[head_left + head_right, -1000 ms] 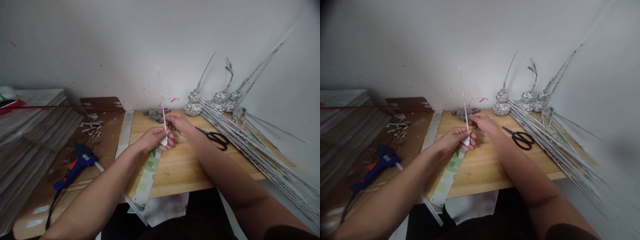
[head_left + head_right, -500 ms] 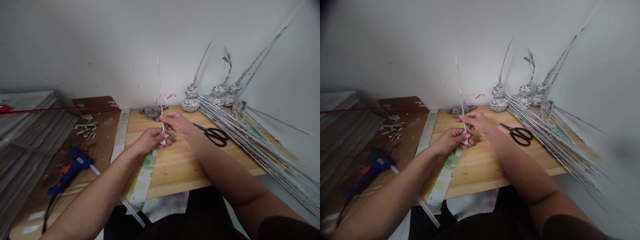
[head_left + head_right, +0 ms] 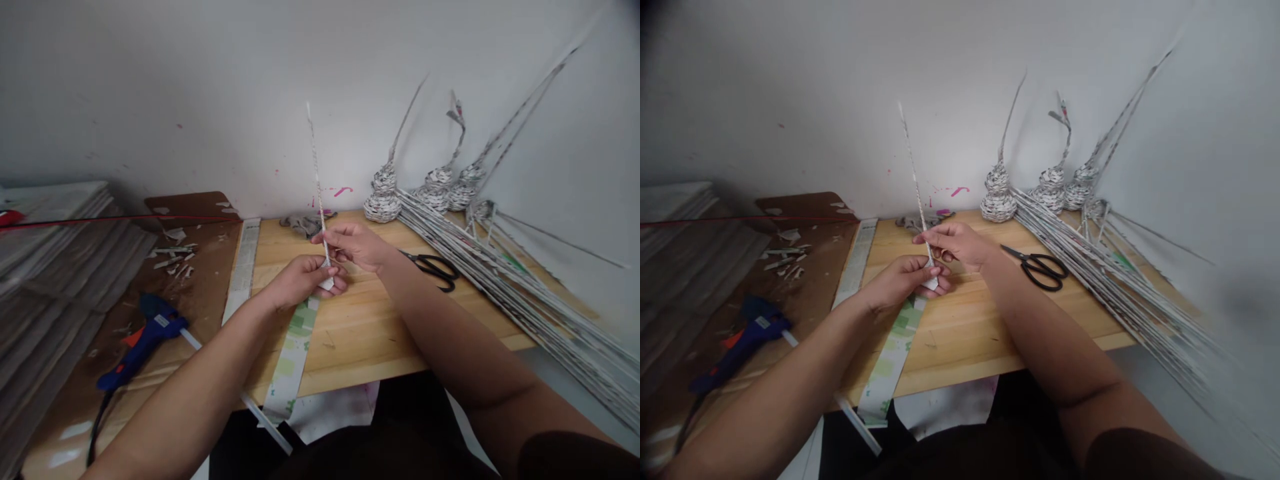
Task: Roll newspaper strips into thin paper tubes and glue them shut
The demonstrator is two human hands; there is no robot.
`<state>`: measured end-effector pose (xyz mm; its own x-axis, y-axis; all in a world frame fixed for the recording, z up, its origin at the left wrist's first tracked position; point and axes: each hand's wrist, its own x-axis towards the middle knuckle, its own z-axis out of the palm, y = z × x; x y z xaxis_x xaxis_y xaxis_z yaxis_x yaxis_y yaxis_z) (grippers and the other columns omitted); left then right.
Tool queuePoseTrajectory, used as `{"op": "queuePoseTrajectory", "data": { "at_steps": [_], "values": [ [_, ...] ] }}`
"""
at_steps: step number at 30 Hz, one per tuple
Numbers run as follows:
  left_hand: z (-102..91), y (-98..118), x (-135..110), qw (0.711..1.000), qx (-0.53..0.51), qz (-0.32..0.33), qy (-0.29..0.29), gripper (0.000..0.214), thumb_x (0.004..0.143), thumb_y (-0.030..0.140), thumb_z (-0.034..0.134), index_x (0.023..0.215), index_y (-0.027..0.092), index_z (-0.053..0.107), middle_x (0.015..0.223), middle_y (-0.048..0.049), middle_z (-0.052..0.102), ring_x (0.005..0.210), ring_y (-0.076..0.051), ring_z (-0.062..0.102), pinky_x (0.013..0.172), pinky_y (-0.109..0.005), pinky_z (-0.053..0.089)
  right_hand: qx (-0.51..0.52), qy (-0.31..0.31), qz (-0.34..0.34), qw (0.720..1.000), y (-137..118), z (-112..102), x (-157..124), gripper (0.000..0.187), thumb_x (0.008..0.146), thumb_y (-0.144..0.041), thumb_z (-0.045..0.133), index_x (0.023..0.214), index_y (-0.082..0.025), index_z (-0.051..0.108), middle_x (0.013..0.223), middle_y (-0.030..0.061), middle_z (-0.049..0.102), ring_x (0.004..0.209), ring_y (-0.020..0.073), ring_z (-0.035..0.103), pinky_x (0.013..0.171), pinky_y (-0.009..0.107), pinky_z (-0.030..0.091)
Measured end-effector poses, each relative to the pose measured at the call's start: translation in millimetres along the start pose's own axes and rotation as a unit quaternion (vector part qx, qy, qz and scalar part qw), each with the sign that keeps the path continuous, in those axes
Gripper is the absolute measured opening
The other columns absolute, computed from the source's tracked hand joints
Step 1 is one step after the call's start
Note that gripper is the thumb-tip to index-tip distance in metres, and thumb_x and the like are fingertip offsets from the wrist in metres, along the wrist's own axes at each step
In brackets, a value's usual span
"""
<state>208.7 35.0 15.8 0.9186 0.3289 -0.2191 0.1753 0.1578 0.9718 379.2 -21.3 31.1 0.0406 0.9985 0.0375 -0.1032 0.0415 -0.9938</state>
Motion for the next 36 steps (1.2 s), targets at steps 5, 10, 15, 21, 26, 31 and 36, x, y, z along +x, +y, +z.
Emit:
{"op": "queuePoseTrajectory", "data": {
  "at_steps": [5,10,15,21,26,31,36],
  "values": [
    [1.1,1.5,-0.5,1.0,-0.001,0.006,-0.002,0.044,0.078,0.05,0.072,0.102,0.013,0.07,0.09,-0.0112,0.075,0.081,-0.017,0.069,0.076,-0.03,0.053,0.026,0.03,-0.009,0.999,3.4,-3.5,2.2,0.032,0.068,-0.044,0.082,0.076,-0.014,0.071,0.057,-0.0034,0.052,0.049,0.0055,0.04,0.04,0.018,0.024],
    [1.7,1.5,-0.4,1.0,-0.005,0.011,-0.008,0.043,0.079,0.05,0.071,0.102,0.013,0.069,0.089,-0.0107,0.074,0.08,-0.016,0.069,0.075,-0.029,0.054,0.033,0.042,-0.005,0.999,4.1,-1.9,3.1,0.034,0.069,-0.046,0.081,0.078,-0.014,0.07,0.063,-0.0014,0.057,0.051,0.0056,0.042,0.04,0.018,0.025],
    [2.8,0.8,-0.4,1.0,-0.011,0.009,-0.015,0.037,0.081,0.045,0.07,0.1,0.013,0.068,0.09,-0.0106,0.074,0.082,-0.017,0.069,0.078,-0.032,0.054,0.016,0.069,-0.018,0.997,2.4,0.2,2.8,0.034,0.066,-0.044,0.083,0.07,-0.014,0.068,0.059,-0.0026,0.054,0.052,0.0054,0.042,0.04,0.017,0.025],
    [1.8,-0.9,0.7,1.0,-0.016,0.003,-0.02,0.035,0.084,0.044,0.068,0.102,0.013,0.068,0.091,-0.0111,0.074,0.083,-0.017,0.069,0.077,-0.031,0.054,0.026,0.043,-0.008,0.999,0.8,-1.9,1.7,0.036,0.07,-0.049,0.079,0.077,-0.015,0.07,0.066,0.0003,0.059,0.055,0.0071,0.045,0.039,0.018,0.025],
    [2.0,-1.3,0.4,1.0,-0.006,-0.004,-0.019,0.038,0.082,0.046,0.069,0.101,0.013,0.068,0.092,-0.0111,0.074,0.083,-0.018,0.07,0.077,-0.032,0.054,0.027,0.071,-0.019,0.997,0.6,-4.1,1.6,0.033,0.066,-0.043,0.083,0.068,-0.015,0.065,0.062,-0.0017,0.055,0.054,0.0065,0.044,0.039,0.017,0.023],
    [2.6,0.9,-0.5,1.0,-0.001,-0.003,-0.012,0.037,0.083,0.045,0.068,0.1,0.013,0.069,0.092,-0.0105,0.074,0.083,-0.017,0.069,0.079,-0.033,0.054,0.026,0.034,-0.016,0.999,-2.4,-2.5,-0.2,0.034,0.071,-0.047,0.079,0.08,-0.015,0.071,0.07,0.0,0.058,0.057,0.0067,0.047,0.04,0.017,0.026],
    [2.4,1.6,-0.3,1.0,0.0,-0.001,-0.024,0.038,0.082,0.046,0.069,0.102,0.013,0.068,0.092,-0.0107,0.074,0.084,-0.018,0.069,0.08,-0.034,0.054,0.007,0.073,-0.023,0.997,-2.7,-0.8,0.4,0.033,0.066,-0.042,0.083,0.067,-0.014,0.066,0.058,-0.0026,0.054,0.051,0.0052,0.041,0.04,0.018,0.024]
  ]
}}
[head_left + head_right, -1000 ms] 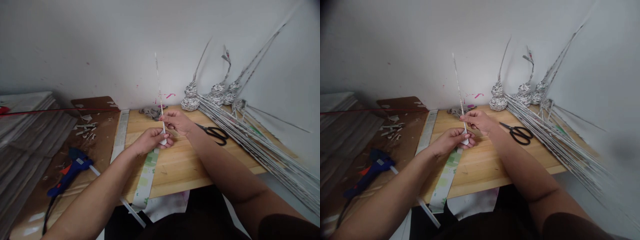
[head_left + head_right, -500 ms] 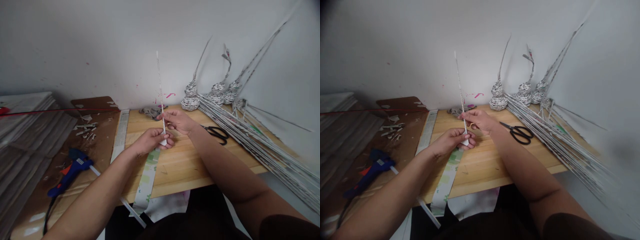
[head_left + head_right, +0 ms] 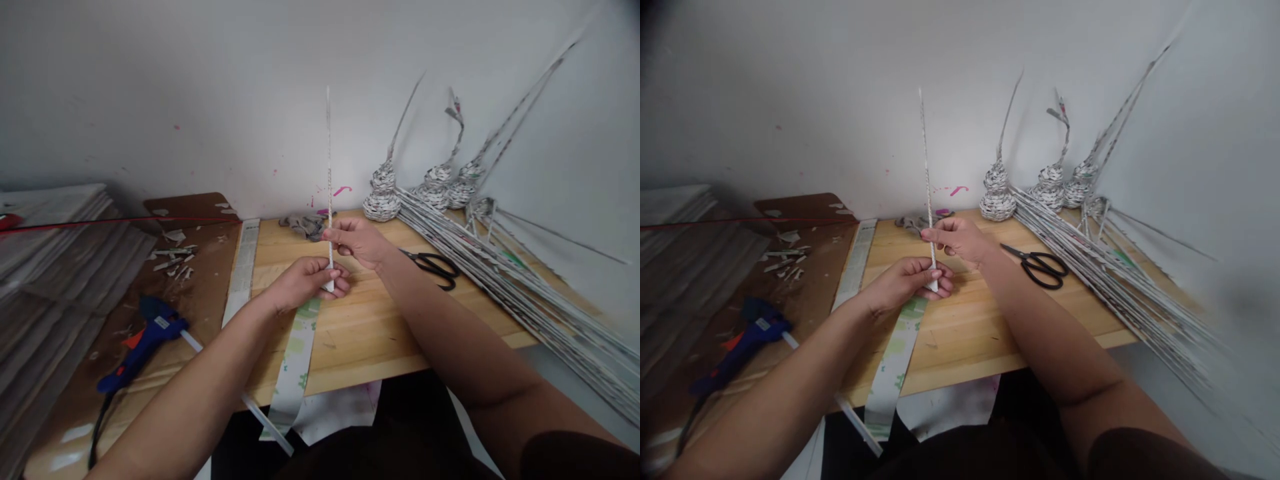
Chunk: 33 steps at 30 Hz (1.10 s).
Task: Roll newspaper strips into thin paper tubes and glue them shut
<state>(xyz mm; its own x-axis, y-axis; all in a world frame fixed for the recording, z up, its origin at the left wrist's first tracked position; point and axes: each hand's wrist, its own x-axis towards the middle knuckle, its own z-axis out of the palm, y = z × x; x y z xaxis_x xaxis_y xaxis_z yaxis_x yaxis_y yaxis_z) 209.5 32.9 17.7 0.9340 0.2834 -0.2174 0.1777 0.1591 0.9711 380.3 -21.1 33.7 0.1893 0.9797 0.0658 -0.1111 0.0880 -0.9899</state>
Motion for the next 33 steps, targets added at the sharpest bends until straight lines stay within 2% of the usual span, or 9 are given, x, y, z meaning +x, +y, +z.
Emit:
{"op": "queuePoseTrajectory", "data": {
  "at_steps": [2,6,8,11,15,20,25,30,33],
  "values": [
    [0.0,-0.2,-0.1,1.0,-0.002,-0.001,0.001,0.037,0.083,0.045,0.068,0.101,0.014,0.068,0.092,-0.0106,0.073,0.084,-0.018,0.069,0.08,-0.035,0.054,0.0,0.013,-0.004,1.0,0.8,-0.2,0.7,0.034,0.067,-0.043,0.082,0.065,-0.014,0.064,0.057,-0.0031,0.052,0.05,0.0054,0.04,0.04,0.019,0.024],
    [0.1,-0.6,-0.7,1.0,-0.006,0.0,0.002,0.035,0.084,0.045,0.068,0.101,0.014,0.068,0.092,-0.0102,0.073,0.085,-0.018,0.069,0.081,-0.035,0.054,-0.006,-0.048,-0.004,0.999,1.8,-2.5,0.9,0.036,0.074,-0.048,0.075,0.084,-0.014,0.073,0.076,0.0029,0.064,0.058,0.0072,0.049,0.042,0.019,0.029],
    [0.4,-0.6,-0.8,1.0,0.002,0.0,0.002,0.036,0.084,0.045,0.067,0.102,0.014,0.068,0.093,-0.0104,0.073,0.085,-0.018,0.069,0.08,-0.034,0.054,-0.008,-0.042,-0.005,0.999,1.8,-2.6,0.9,0.034,0.072,-0.046,0.077,0.08,-0.014,0.072,0.072,0.0017,0.063,0.055,0.0063,0.046,0.042,0.019,0.028],
    [1.1,-0.7,-0.7,1.0,0.018,0.001,-0.002,0.036,0.084,0.046,0.066,0.102,0.014,0.069,0.095,-0.011,0.073,0.086,-0.018,0.069,0.079,-0.033,0.053,-0.001,0.008,-0.008,1.0,1.0,-1.0,0.9,0.034,0.067,-0.043,0.082,0.065,-0.014,0.064,0.058,-0.0026,0.054,0.049,0.0052,0.04,0.04,0.019,0.024],
    [1.6,-0.9,-0.3,1.0,0.016,0.002,-0.001,0.036,0.085,0.046,0.066,0.102,0.014,0.069,0.094,-0.0106,0.073,0.086,-0.018,0.069,0.08,-0.034,0.053,0.006,-0.025,-0.009,1.0,0.0,0.3,0.4,0.033,0.071,-0.045,0.079,0.078,-0.014,0.07,0.073,0.0017,0.063,0.056,0.0068,0.047,0.041,0.019,0.027],
    [1.1,-1.0,-0.3,1.0,0.025,-0.008,-0.005,0.035,0.086,0.044,0.065,0.103,0.014,0.068,0.096,-0.011,0.073,0.087,-0.018,0.069,0.08,-0.033,0.053,0.002,0.002,-0.016,1.0,-0.2,0.4,-0.3,0.032,0.068,-0.041,0.082,0.067,-0.015,0.065,0.057,-0.0031,0.053,0.049,0.005,0.041,0.04,0.018,0.025],
    [0.2,-2.2,-0.1,1.0,0.01,0.002,0.002,0.037,0.085,0.046,0.066,0.103,0.014,0.068,0.096,-0.0113,0.073,0.087,-0.019,0.069,0.08,-0.034,0.053,0.003,-0.054,0.005,0.999,-2.8,-1.3,-1.8,0.034,0.074,-0.047,0.075,0.085,-0.015,0.073,0.075,0.0018,0.062,0.06,0.0078,0.049,0.043,0.019,0.029],
    [0.8,-1.8,-0.1,1.0,0.016,-0.009,-0.008,0.039,0.083,0.047,0.068,0.103,0.014,0.068,0.096,-0.0117,0.074,0.088,-0.019,0.069,0.08,-0.034,0.053,0.006,0.037,-0.016,0.999,-2.7,-1.1,-0.4,0.034,0.065,-0.043,0.083,0.065,-0.015,0.063,0.062,-0.0018,0.055,0.054,0.007,0.044,0.041,0.02,0.023],
    [0.9,-0.6,-0.2,1.0,0.013,-0.007,-0.002,0.039,0.083,0.047,0.067,0.103,0.014,0.069,0.095,-0.0116,0.074,0.087,-0.019,0.069,0.08,-0.034,0.053,0.011,-0.006,0.004,1.0,-4.8,-1.7,-1.7,0.033,0.069,-0.046,0.079,0.076,-0.015,0.069,0.068,0.0001,0.058,0.058,0.0079,0.046,0.042,0.02,0.025]
  ]
}}
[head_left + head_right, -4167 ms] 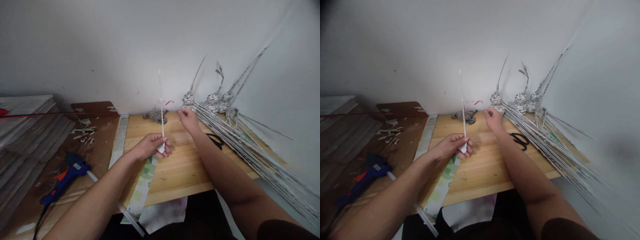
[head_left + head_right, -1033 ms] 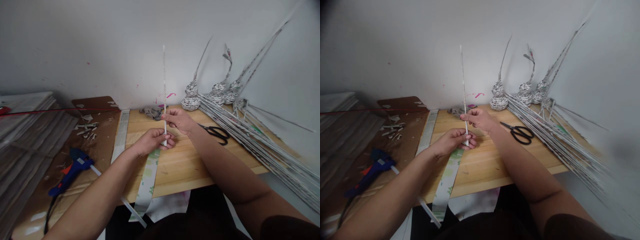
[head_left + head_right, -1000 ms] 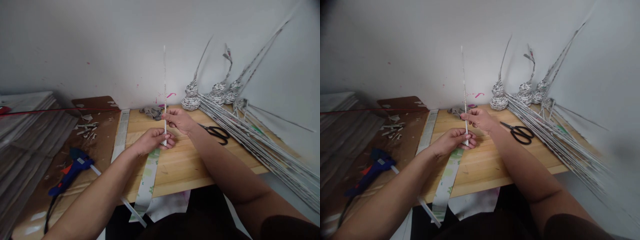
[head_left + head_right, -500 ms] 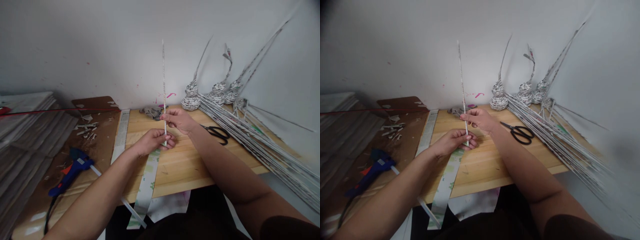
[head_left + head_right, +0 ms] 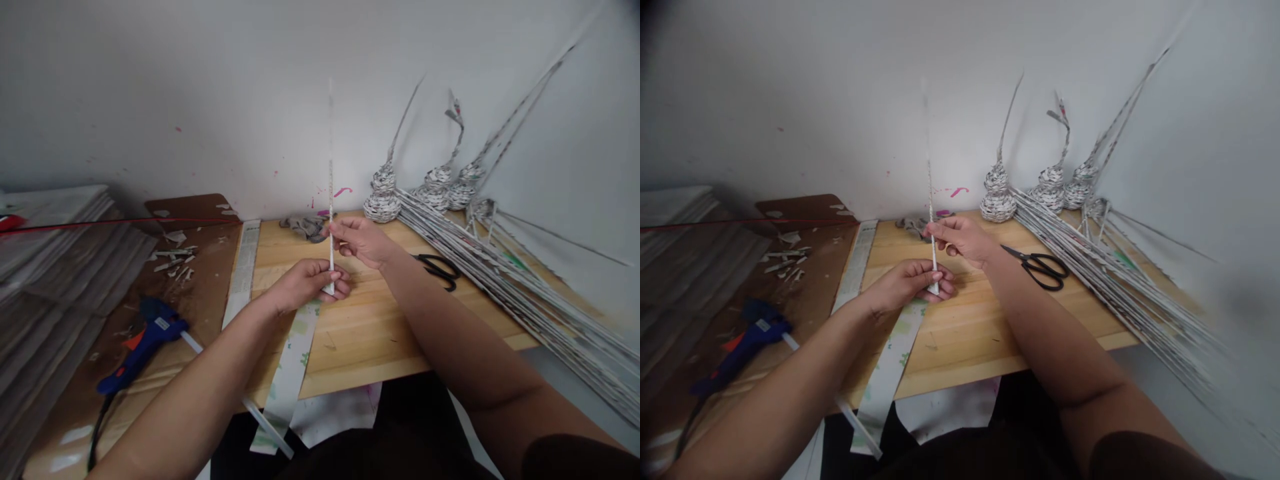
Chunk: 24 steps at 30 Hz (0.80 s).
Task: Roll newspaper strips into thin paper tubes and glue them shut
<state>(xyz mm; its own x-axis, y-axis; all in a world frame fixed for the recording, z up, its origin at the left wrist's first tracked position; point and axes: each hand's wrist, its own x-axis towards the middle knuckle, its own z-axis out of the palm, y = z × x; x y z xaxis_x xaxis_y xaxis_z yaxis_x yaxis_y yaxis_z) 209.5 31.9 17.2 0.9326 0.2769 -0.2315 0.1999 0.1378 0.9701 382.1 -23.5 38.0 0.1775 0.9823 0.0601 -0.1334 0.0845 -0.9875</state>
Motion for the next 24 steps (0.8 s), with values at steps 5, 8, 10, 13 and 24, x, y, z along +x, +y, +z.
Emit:
{"op": "queuePoseTrajectory", "data": {
  "at_steps": [5,8,10,13,24],
  "values": [
    [0.5,1,-1,1.0,0.005,-0.003,-0.008,0.035,0.084,0.045,0.066,0.102,0.014,0.068,0.096,-0.0113,0.073,0.088,-0.018,0.069,0.08,-0.033,0.052,0.01,0.017,-0.011,1.0,-3,1,-2,0.031,0.064,-0.04,0.084,0.069,-0.015,0.066,0.066,-0.0007,0.056,0.057,0.0073,0.045,0.042,0.02,0.023],
    [0.4,1,-1,1.0,0.009,-0.005,-0.013,0.034,0.085,0.044,0.065,0.102,0.015,0.068,0.096,-0.011,0.073,0.088,-0.018,0.068,0.08,-0.033,0.052,0.022,0.016,-0.006,1.0,-4,0,-3,0.031,0.067,-0.042,0.082,0.072,-0.015,0.067,0.062,-0.0023,0.052,0.056,0.0074,0.044,0.042,0.02,0.022],
    [-0.2,0,-1,1.0,0.018,-0.005,-0.024,0.032,0.086,0.043,0.064,0.1,0.015,0.069,0.095,-0.0107,0.073,0.087,-0.018,0.068,0.078,-0.033,0.052,0.033,-0.002,-0.018,0.999,-5,-2,-3,0.032,0.073,-0.046,0.077,0.085,-0.016,0.072,0.068,-0.0007,0.056,0.059,0.0078,0.046,0.043,0.02,0.024],
    [-0.6,0,-2,0.998,0.038,-0.01,-0.053,0.031,0.087,0.043,0.062,0.098,0.014,0.069,0.094,-0.0109,0.072,0.084,-0.017,0.067,0.077,-0.032,0.051,0.045,0.011,-0.048,0.998,-6,-6,-2,0.032,0.074,-0.045,0.077,0.089,-0.017,0.074,0.078,0.0024,0.063,0.06,0.0075,0.047,0.044,0.021,0.025],
    [-1.2,-1,-4,0.991,0.04,-0.031,-0.126,0.034,0.089,0.045,0.061,0.1,0.013,0.066,0.094,-0.0118,0.07,0.082,-0.018,0.065,0.075,-0.033,0.049,0.079,0.002,-0.048,0.996,-21,-16,-10,0.037,0.073,-0.045,0.079,0.093,-0.015,0.075,0.065,-0.0008,0.055,0.056,0.0066,0.045,0.043,0.019,0.027]
  ]
}}
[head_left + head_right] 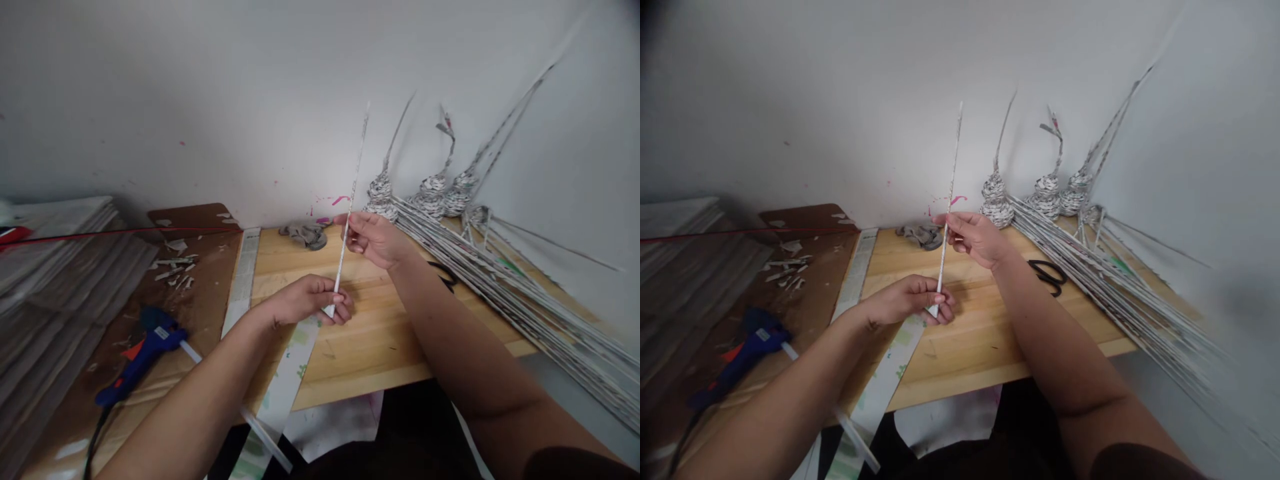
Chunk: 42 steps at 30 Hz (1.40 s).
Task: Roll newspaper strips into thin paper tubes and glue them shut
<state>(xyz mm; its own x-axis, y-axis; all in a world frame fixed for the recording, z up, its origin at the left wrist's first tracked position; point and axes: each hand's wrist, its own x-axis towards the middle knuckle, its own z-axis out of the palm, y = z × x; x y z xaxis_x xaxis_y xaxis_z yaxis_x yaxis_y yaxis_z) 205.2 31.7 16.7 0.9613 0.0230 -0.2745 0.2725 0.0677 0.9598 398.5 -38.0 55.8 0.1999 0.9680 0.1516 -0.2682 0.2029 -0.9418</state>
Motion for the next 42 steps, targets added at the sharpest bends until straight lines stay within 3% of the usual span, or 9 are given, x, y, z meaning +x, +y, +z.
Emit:
{"op": "queuePoseTrajectory", "data": {
  "at_steps": [8,13,18,23,27,30,36,39,42],
  "values": [
    [0.2,-3,-1,0.999,-0.016,0.001,-0.03,0.034,0.088,0.045,0.063,0.101,0.014,0.067,0.094,-0.011,0.07,0.082,-0.017,0.064,0.075,-0.032,0.049,0.005,0.089,-0.015,0.996,3,0,5,0.041,0.058,-0.045,0.088,0.063,-0.014,0.062,0.06,-0.0004,0.057,0.049,0.0052,0.04,0.039,0.018,0.02],
    [1.5,-5,0,0.999,-0.01,-0.007,-0.048,0.036,0.087,0.047,0.062,0.099,0.013,0.068,0.09,-0.0099,0.069,0.078,-0.016,0.062,0.07,-0.03,0.048,0.024,0.059,-0.027,0.998,1,-2,6,0.039,0.068,-0.049,0.081,0.083,-0.015,0.07,0.06,-0.002,0.053,0.051,0.0057,0.04,0.04,0.017,0.022],
    [2.5,-3,0,0.999,-0.008,-0.008,-0.048,0.037,0.087,0.047,0.062,0.1,0.013,0.067,0.092,-0.0107,0.069,0.08,-0.017,0.064,0.07,-0.031,0.05,0.017,0.089,-0.047,0.995,0,-9,6,0.041,0.068,-0.053,0.08,0.073,-0.014,0.069,0.055,-0.0023,0.05,0.046,0.0053,0.035,0.038,0.019,0.017],
    [2.6,0,-1,0.999,-0.01,-0.013,-0.04,0.037,0.086,0.048,0.063,0.1,0.014,0.067,0.09,-0.0099,0.07,0.079,-0.017,0.065,0.07,-0.03,0.051,0.023,0.056,-0.04,0.997,-5,-12,2,0.039,0.075,-0.049,0.076,0.095,-0.016,0.074,0.064,-0.0007,0.054,0.054,0.0074,0.045,0.04,0.019,0.024],
    [4.5,2,-3,0.998,0.005,-0.035,-0.048,0.037,0.086,0.049,0.063,0.101,0.014,0.068,0.093,-0.0109,0.071,0.082,-0.018,0.066,0.072,-0.031,0.052,0.009,0.076,-0.043,0.996,-7,-10,1,0.039,0.065,-0.048,0.084,0.081,-0.015,0.072,0.058,-0.0022,0.052,0.05,0.0064,0.04,0.039,0.019,0.022],
    [5.4,2,-4,0.998,0.005,-0.036,-0.053,0.036,0.086,0.047,0.064,0.102,0.015,0.068,0.095,-0.0113,0.071,0.084,-0.018,0.067,0.076,-0.034,0.052,0.026,0.117,-0.057,0.991,-6,-10,4,0.042,0.058,-0.049,0.087,0.066,-0.017,0.061,0.056,-0.0044,0.05,0.047,0.0049,0.038,0.038,0.017,0.018],
    [5.5,2,-3,0.998,-0.011,-0.05,-0.044,0.033,0.086,0.043,0.065,0.102,0.015,0.067,0.094,-0.0106,0.071,0.084,-0.018,0.066,0.077,-0.034,0.052,-0.014,0.105,-0.033,0.994,-9,-8,4,0.042,0.066,-0.053,0.082,0.078,-0.018,0.063,0.059,-0.0044,0.05,0.05,0.0063,0.043,0.038,0.019,0.023],
    [5.8,3,-3,0.997,-0.013,-0.061,-0.049,0.031,0.086,0.041,0.065,0.102,0.015,0.067,0.093,-0.0101,0.071,0.084,-0.018,0.066,0.076,-0.033,0.052,-0.028,0.143,-0.058,0.988,-10,-6,4,0.047,0.06,-0.054,0.085,0.069,-0.017,0.057,0.059,-0.005,0.05,0.047,0.0044,0.039,0.036,0.018,0.019],
    [5.3,4,-4,0.997,-0.01,-0.057,-0.048,0.032,0.086,0.042,0.066,0.102,0.014,0.067,0.093,-0.0102,0.071,0.084,-0.018,0.066,0.077,-0.034,0.052,-0.042,0.158,-0.05,0.985,-10,-5,4,0.048,0.064,-0.059,0.081,0.07,-0.018,0.056,0.057,-0.0051,0.046,0.047,0.0051,0.041,0.036,0.018,0.018]
  ]
}}
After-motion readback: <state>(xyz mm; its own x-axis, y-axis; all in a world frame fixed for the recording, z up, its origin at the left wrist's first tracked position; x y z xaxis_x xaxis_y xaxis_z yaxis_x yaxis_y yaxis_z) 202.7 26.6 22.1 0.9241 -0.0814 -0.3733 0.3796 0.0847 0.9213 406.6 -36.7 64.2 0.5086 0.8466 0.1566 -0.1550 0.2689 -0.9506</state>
